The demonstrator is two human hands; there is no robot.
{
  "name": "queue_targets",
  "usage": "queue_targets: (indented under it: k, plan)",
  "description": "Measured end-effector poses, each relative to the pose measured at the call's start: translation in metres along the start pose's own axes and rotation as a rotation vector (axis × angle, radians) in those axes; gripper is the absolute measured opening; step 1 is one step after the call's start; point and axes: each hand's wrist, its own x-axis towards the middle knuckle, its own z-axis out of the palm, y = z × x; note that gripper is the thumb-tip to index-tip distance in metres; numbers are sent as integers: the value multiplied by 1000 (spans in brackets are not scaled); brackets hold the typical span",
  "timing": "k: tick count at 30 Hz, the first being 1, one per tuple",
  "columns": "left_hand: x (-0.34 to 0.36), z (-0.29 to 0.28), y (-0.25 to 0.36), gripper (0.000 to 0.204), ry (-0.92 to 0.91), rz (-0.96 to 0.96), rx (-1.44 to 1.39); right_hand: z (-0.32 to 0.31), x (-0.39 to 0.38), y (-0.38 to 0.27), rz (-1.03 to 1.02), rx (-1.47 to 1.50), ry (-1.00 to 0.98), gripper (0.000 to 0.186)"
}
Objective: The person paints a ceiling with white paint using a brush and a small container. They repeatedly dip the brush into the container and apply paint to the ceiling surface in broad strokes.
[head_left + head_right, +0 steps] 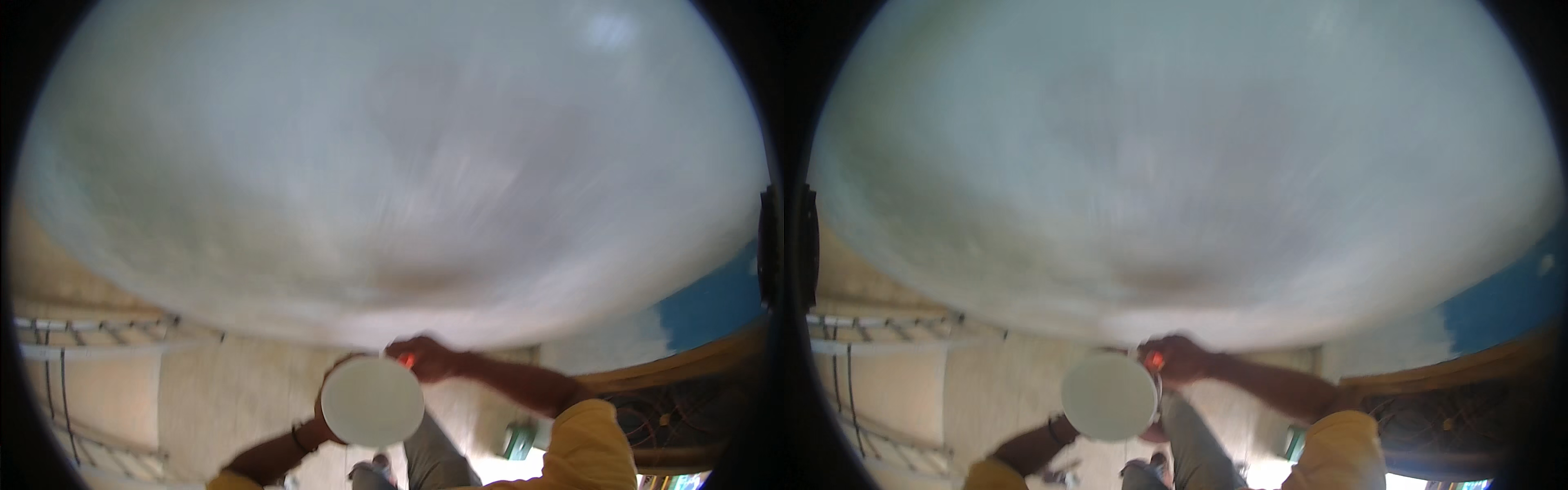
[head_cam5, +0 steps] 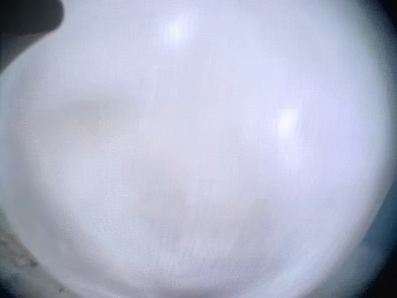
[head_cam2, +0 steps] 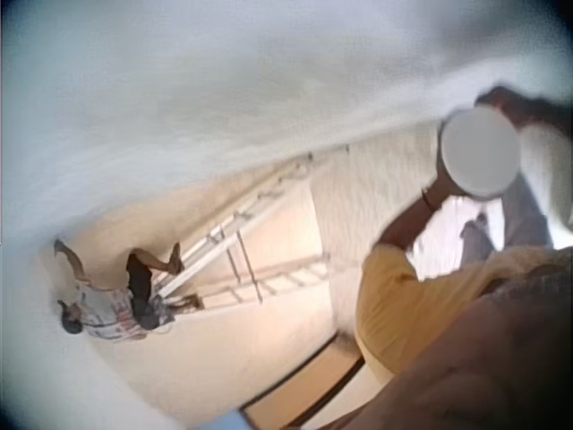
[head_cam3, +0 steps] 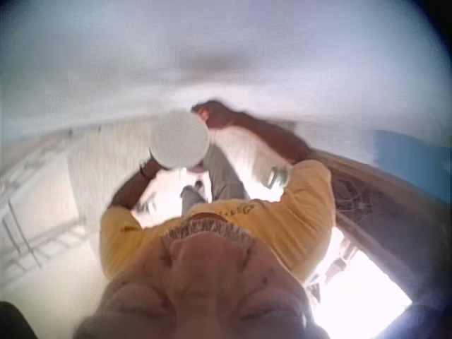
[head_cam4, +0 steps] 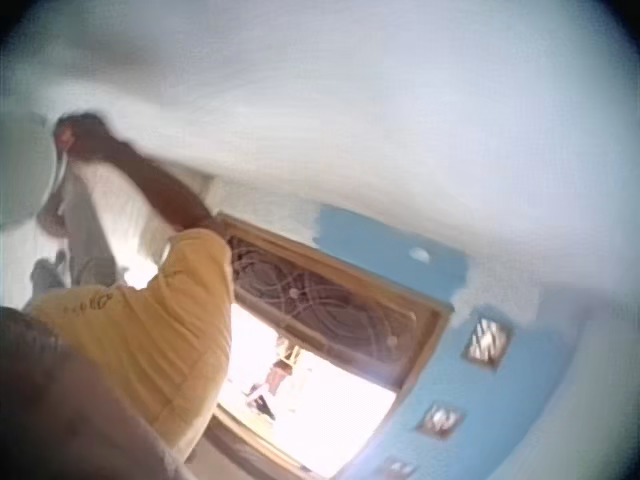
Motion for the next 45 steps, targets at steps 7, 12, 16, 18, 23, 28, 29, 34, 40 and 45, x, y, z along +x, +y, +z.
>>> queue_targets:
  k: [7, 12, 16, 18, 23, 28, 29, 34, 40, 45]
  plan:
    - [13, 72, 125, 94, 234, 12, 51, -113, -61, -115, 295, 113, 256, 22]
    - [32, 86, 246, 95, 222, -234, -807, -132, -104, -129, 370, 309, 494, 19]
    - [36, 95, 307, 81, 414, 28, 519, -140, -115, -183, 312, 615, 720, 21]
    - [43, 96, 313, 90, 494, 37, 283, -149, -113, -206, 174, 864, 901, 23]
    - [76, 87, 315, 96, 401, 82, 482, -197, -143, -264, -31, 1028, 1355, 21]
    - [114, 111, 345, 99, 333, 267, 565, -243, -181, -307, -315, 1102, 1583, 16]
    - [120, 110, 347, 100, 310, 282, 555, -242, -185, -318, -357, 1050, 1595, 16]
    - [142, 136, 329, 102, 309, 312, 586, -249, -211, -333, -469, 804, 1510, 17]
    - [152, 133, 317, 102, 273, 366, 718, -234, -212, -346, -260, 652, 1318, 26]
    - [148, 124, 314, 101, 305, 368, 714, -234, -187, -347, -245, 397, 1064, 16]
